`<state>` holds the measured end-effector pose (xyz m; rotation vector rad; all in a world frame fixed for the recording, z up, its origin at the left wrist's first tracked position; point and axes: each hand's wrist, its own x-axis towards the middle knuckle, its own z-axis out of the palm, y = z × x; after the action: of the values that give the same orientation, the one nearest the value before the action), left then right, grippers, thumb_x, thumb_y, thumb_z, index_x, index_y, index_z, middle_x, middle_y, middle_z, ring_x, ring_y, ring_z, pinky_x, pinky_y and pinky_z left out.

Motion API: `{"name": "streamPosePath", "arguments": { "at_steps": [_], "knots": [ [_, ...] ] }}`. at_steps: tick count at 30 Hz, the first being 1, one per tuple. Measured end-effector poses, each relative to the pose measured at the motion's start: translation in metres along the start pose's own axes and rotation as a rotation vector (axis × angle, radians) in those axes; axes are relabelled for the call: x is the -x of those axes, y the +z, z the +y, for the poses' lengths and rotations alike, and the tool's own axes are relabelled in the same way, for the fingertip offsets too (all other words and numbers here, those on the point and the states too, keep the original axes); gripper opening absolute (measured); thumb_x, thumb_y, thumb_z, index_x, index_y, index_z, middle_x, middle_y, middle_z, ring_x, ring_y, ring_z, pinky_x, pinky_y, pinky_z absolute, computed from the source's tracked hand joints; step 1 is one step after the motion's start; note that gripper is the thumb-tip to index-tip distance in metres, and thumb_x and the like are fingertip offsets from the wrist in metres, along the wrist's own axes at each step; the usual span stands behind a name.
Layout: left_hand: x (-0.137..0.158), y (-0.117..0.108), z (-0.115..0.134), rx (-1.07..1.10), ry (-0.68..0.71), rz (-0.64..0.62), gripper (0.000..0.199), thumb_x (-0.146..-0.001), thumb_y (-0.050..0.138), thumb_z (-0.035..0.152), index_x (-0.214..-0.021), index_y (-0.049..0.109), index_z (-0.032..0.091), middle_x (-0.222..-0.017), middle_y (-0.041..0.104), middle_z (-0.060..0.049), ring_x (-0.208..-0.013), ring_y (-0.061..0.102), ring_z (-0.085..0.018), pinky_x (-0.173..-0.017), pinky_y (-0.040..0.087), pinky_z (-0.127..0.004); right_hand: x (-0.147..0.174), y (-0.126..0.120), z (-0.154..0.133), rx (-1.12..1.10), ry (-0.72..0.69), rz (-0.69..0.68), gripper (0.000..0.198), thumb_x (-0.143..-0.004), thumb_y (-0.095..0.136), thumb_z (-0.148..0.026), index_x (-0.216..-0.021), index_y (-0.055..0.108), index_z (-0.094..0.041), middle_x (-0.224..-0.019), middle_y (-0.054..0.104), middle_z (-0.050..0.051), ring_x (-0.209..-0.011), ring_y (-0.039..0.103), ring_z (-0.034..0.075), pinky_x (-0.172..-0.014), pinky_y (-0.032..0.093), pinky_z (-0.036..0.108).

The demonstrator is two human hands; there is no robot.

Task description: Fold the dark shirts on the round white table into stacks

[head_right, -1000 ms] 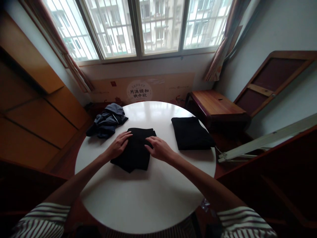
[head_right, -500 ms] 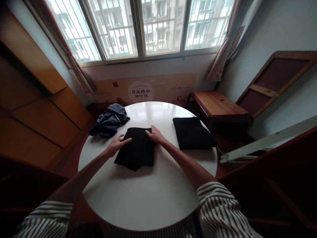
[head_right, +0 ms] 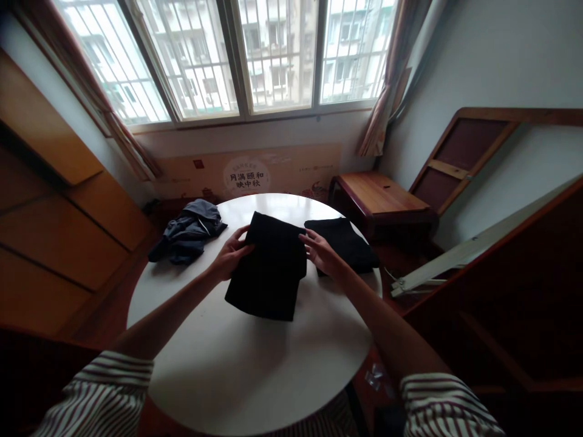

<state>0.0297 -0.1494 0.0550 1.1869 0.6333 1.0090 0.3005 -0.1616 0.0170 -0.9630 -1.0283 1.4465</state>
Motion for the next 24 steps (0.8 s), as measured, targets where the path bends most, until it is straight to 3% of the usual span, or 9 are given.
{"name": "streamPosePath", "arguments": {
  "at_steps": [6,9,13,17,19,24],
  "knots": [
    [-0.054,0.055,-0.001,0.191,0.079,0.004,0.081,-0.069,0.084,0.028,-0.141,0.047,0.024,-0.098,0.074,-0.004,-0.082,0.071,-0.023,-0.074,0.057,-0.033,0.023,-0.033,-0.046,-0.082,-0.104,0.088,0.049,-0.078,0.066,-0.063,-0.113,0.066,-0.029,-0.099,0.074,0.002,-0.096,0.07,0.026,-0.069,0.059,0.034],
    [-0.089,0.081,-0.021,0.243,0.057,0.075,0.076,-0.074,0.079,0.022,-0.142,0.046,0.024,-0.096,0.074,-0.005,-0.076,0.071,-0.02,-0.072,0.057,-0.032,0.022,-0.051,-0.075,0.006,-0.122,0.213,0.045,-0.077,0.074,-0.046,-0.117,0.064,-0.028,-0.098,0.075,0.002,-0.092,0.072,0.024,-0.067,0.06,0.031],
    [-0.123,0.107,-0.063,0.251,-0.063,0.139,0.066,-0.081,0.071,0.018,-0.141,0.045,0.023,-0.094,0.073,-0.005,-0.073,0.07,-0.017,-0.071,0.057,-0.03,0.002,-0.083,-0.1,0.11,-0.094,0.342,0.054,-0.069,0.079,-0.017,-0.12,0.062,-0.024,-0.095,0.075,0.003,-0.074,0.072,0.019,-0.063,0.06,0.029],
    [-0.131,0.116,-0.103,0.146,-0.248,0.182,0.047,-0.085,0.071,0.029,-0.126,0.057,0.012,-0.095,0.072,-0.011,-0.083,0.071,-0.021,-0.077,0.058,-0.033,-0.019,-0.109,-0.092,0.136,-0.025,0.472,0.05,-0.068,0.08,-0.012,-0.115,0.064,-0.021,-0.088,0.075,0.004,-0.067,0.071,0.019,-0.059,0.061,0.03],
    [-0.127,0.114,-0.112,0.101,-0.26,0.168,0.046,-0.08,0.077,0.032,-0.117,0.062,0.009,-0.1,0.072,-0.016,-0.091,0.07,-0.025,-0.082,0.058,-0.035,-0.025,-0.114,-0.08,0.147,0.015,0.532,0.047,-0.066,0.082,-0.011,-0.11,0.066,-0.018,-0.083,0.074,0.005,-0.066,0.071,0.02,-0.057,0.061,0.032],
    [-0.117,0.111,-0.104,0.041,-0.181,0.135,0.081,-0.055,0.093,0.017,-0.126,0.055,0.016,-0.12,0.067,-0.016,-0.107,0.066,-0.029,-0.092,0.055,-0.037,-0.034,-0.115,-0.067,0.122,-0.014,0.56,0.041,-0.068,0.08,-0.01,-0.106,0.067,-0.018,-0.075,0.072,0.002,-0.063,0.07,0.019,-0.056,0.061,0.03]
  ]
}}
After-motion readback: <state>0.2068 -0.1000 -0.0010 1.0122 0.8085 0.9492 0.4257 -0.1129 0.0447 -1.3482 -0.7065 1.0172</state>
